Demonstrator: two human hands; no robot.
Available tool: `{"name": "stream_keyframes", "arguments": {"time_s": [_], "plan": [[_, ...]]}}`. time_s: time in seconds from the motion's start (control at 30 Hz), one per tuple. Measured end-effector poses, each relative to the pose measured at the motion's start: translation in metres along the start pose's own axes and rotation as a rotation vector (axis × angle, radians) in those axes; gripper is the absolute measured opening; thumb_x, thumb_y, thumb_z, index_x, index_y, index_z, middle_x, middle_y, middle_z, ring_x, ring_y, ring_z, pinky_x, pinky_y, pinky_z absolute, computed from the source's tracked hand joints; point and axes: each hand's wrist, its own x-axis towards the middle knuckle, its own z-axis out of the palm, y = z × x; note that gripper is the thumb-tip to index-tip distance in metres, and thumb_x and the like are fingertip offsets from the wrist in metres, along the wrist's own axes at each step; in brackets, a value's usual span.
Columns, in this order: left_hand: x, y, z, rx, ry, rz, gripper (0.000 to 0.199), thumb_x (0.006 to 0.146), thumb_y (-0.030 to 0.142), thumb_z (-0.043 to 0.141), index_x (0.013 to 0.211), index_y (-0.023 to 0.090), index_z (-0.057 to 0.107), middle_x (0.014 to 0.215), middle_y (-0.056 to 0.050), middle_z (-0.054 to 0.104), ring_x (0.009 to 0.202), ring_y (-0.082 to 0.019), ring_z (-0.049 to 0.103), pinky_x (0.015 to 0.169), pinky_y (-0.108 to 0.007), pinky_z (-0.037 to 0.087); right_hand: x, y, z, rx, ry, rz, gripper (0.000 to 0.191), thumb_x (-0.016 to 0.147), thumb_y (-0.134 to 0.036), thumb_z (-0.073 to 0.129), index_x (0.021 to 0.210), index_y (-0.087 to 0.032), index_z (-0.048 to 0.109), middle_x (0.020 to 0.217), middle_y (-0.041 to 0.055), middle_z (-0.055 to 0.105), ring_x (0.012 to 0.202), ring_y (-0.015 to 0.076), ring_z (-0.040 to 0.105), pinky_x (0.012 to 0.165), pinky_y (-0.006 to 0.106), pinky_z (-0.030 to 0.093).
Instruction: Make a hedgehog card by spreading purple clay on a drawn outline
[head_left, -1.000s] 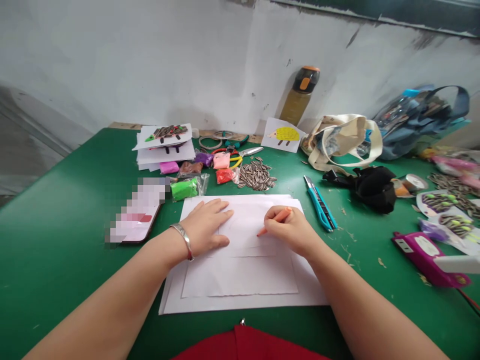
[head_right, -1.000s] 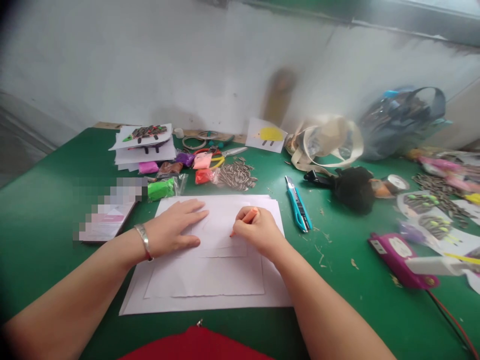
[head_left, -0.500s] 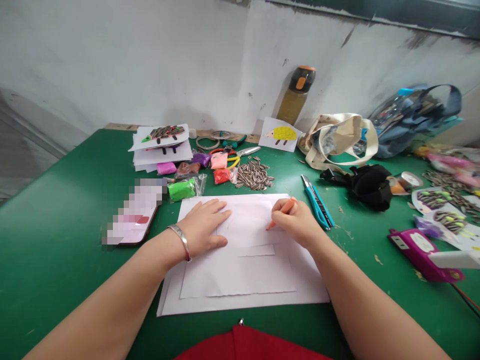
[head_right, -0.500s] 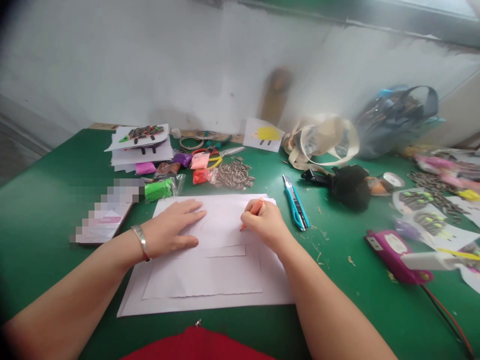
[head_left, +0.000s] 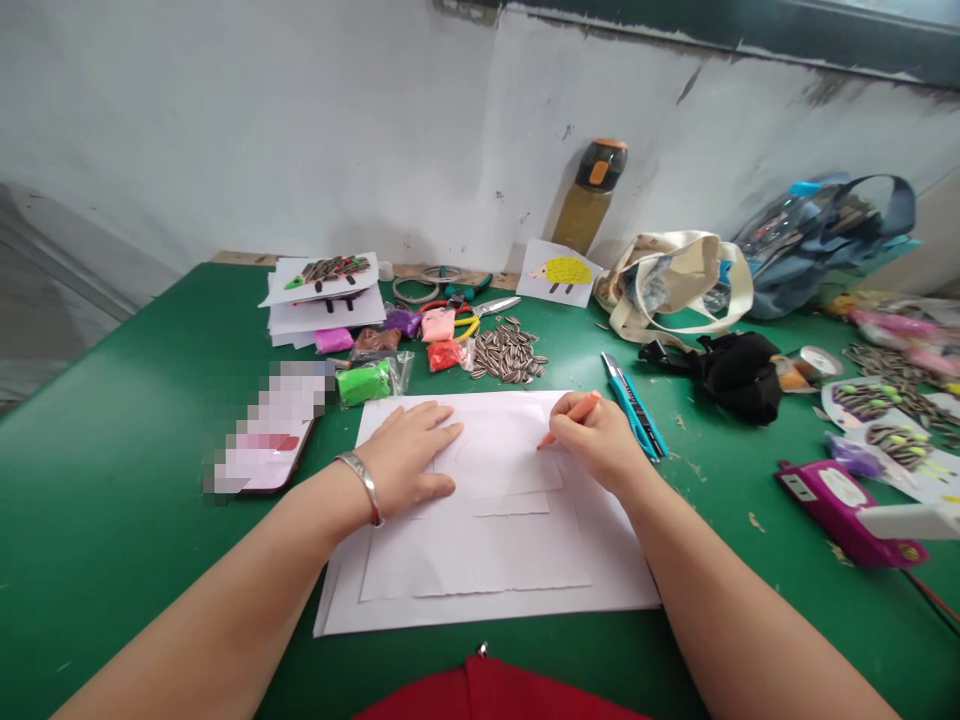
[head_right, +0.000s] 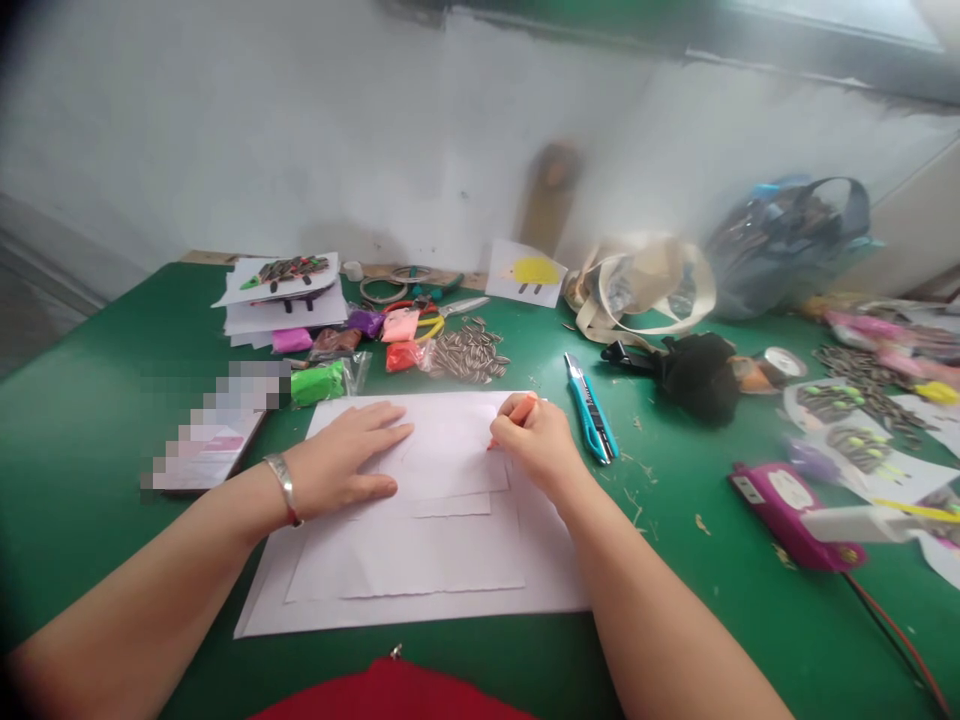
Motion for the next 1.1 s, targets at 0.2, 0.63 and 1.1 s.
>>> {"name": "stream_keyframes", "arguments": {"time_s": [0.2,0.63,1.1], "plan": [[0.0,0.001,-0.001,0.025,-0.016,0.003,0.065,0.078,0.043,0.064,0.137,0.02,0.049,0.151,-0.014,0.036,0.141,-0.035,0.027,0.113,-0.052,0.024,-0.004,0.0,0.0,0.198,0.052,0.001,0.016,0.073,-0.02,0.054,0.057,-0.019,0.055,0.062,0.0,0.06,0.067,0.0174,0.062,0.059,0.028,0.04],[-0.002,0.007,-0.007,0.034,-0.032,-0.015,0.064,0.079,0.04,0.065,0.138,0.019,0.048,0.151,-0.014,0.036,0.141,-0.033,0.027,0.114,-0.049,0.024,-0.012,-0.004,0.017,0.678,0.15,-0.05,0.029,0.085,-0.043,0.064,0.096,-0.017,0.069,0.082,0.0081,0.072,0.064,0.0152,0.062,0.058,0.031,0.051],[-0.001,0.005,0.001,0.063,0.032,0.035,0.063,0.081,0.042,0.062,0.137,0.018,0.046,0.149,-0.015,0.037,0.138,-0.033,0.031,0.11,-0.05,0.028,-0.038,-0.028,0.042,0.097,-0.062,-0.288,0.009,0.082,-0.022,0.059,0.086,-0.022,0.067,0.083,0.0001,0.071,0.074,0.015,0.065,0.065,0.027,0.047]]}}
